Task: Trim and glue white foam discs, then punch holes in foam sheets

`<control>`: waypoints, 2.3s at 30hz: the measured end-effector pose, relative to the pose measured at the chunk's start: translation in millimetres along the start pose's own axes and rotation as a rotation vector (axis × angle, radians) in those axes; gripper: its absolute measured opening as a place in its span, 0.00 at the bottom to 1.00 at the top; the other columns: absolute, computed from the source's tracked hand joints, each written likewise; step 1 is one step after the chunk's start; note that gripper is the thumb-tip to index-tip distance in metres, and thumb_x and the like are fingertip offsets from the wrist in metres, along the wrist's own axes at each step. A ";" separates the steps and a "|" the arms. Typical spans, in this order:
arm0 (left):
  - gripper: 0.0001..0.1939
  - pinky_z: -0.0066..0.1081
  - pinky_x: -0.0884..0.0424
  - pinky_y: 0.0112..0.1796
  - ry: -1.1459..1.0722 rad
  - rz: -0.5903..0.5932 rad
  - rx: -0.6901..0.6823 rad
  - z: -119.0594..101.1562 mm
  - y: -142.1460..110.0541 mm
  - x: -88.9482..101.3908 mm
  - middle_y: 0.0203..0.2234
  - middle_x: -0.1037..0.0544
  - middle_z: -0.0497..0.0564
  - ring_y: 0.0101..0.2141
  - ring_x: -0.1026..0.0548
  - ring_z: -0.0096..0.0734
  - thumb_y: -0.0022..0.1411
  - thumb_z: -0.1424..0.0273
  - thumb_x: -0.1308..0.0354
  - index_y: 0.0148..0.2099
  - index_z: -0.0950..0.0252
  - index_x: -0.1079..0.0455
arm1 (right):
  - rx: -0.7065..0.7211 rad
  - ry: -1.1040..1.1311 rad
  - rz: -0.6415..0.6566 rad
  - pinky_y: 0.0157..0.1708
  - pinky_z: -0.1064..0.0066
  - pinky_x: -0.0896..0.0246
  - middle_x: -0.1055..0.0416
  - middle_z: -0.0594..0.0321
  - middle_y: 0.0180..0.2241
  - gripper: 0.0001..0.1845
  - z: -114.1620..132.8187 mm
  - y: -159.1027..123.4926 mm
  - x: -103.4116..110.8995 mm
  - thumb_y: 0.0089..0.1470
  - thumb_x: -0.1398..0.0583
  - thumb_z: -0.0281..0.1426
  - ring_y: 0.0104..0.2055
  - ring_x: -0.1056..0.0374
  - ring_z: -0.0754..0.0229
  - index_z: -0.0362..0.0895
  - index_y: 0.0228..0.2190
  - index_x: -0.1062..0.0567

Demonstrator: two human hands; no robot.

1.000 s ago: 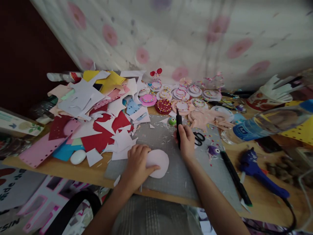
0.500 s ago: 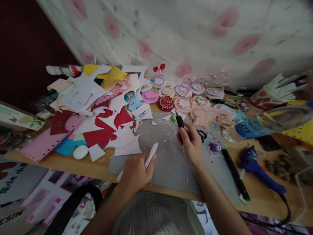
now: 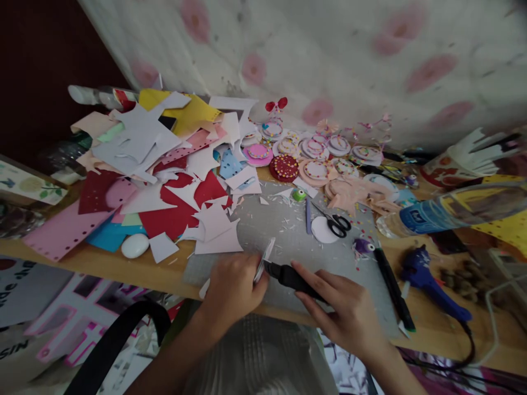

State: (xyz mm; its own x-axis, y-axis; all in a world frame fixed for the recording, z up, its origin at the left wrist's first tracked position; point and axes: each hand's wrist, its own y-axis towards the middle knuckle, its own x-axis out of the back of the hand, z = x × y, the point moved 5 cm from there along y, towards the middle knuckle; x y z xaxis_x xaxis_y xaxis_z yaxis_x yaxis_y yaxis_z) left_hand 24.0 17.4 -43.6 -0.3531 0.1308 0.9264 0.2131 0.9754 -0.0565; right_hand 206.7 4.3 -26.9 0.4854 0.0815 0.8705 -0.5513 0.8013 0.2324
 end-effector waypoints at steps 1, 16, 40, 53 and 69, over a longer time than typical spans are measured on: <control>0.06 0.35 0.38 0.27 -0.004 0.024 -0.003 -0.2 -0.5 -2.1 0.26 0.22 0.53 0.30 0.22 0.45 0.59 0.70 0.48 0.33 0.62 0.31 | 0.013 -0.014 0.009 0.25 0.71 0.39 0.28 0.64 0.27 0.26 1.7 0.5 0.3 0.61 0.43 0.34 0.26 0.31 0.62 0.48 0.60 0.37; 0.13 0.35 0.38 0.28 0.012 0.052 -0.057 -0.5 -3.7 -5.2 0.26 0.23 0.52 0.29 0.24 0.42 0.66 0.68 0.55 0.34 0.63 0.31 | -0.099 -0.377 -0.198 0.23 0.72 0.44 0.29 0.66 0.24 0.22 -14.5 1.7 24.9 0.62 0.44 0.37 0.22 0.33 0.66 0.45 0.55 0.29; 0.08 0.34 0.40 0.28 -0.099 -0.001 -0.101 4.9 -3.3 -6.4 0.26 0.24 0.51 0.28 0.25 0.39 0.62 0.73 0.52 0.33 0.63 0.33 | -0.043 -0.044 0.045 0.26 0.74 0.43 0.29 0.65 0.27 0.23 2.5 1.6 3.1 0.63 0.45 0.35 0.26 0.32 0.65 0.45 0.59 0.35; 0.14 0.34 0.41 0.26 -0.096 -0.090 -0.186 5.2 -5.2 -9.6 0.21 0.27 0.51 0.24 0.29 0.36 0.66 0.70 0.55 0.29 0.64 0.34 | -0.381 -0.116 -0.135 0.25 0.74 0.36 0.22 0.60 0.34 0.23 -43.9 -2.9 -2.2 0.63 0.46 0.37 0.28 0.26 0.60 0.49 0.58 0.33; 0.12 0.34 0.39 0.28 -0.115 -0.083 -0.176 7.1 -1.7 -7.9 0.24 0.25 0.52 0.26 0.27 0.37 0.65 0.71 0.55 0.31 0.64 0.33 | -0.110 -0.040 0.020 0.25 0.75 0.41 0.28 0.64 0.25 0.23 -1.0 1.5 -5.9 0.63 0.45 0.37 0.26 0.30 0.64 0.47 0.58 0.32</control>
State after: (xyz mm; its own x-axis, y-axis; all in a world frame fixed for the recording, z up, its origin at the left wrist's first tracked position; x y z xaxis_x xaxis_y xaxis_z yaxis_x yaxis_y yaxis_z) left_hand 20.0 16.0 -53.4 -0.4751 0.0805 0.8762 0.3313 0.9389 0.0934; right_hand 203.7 5.7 -32.0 0.4465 0.0762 0.8915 -0.4814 0.8603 0.1676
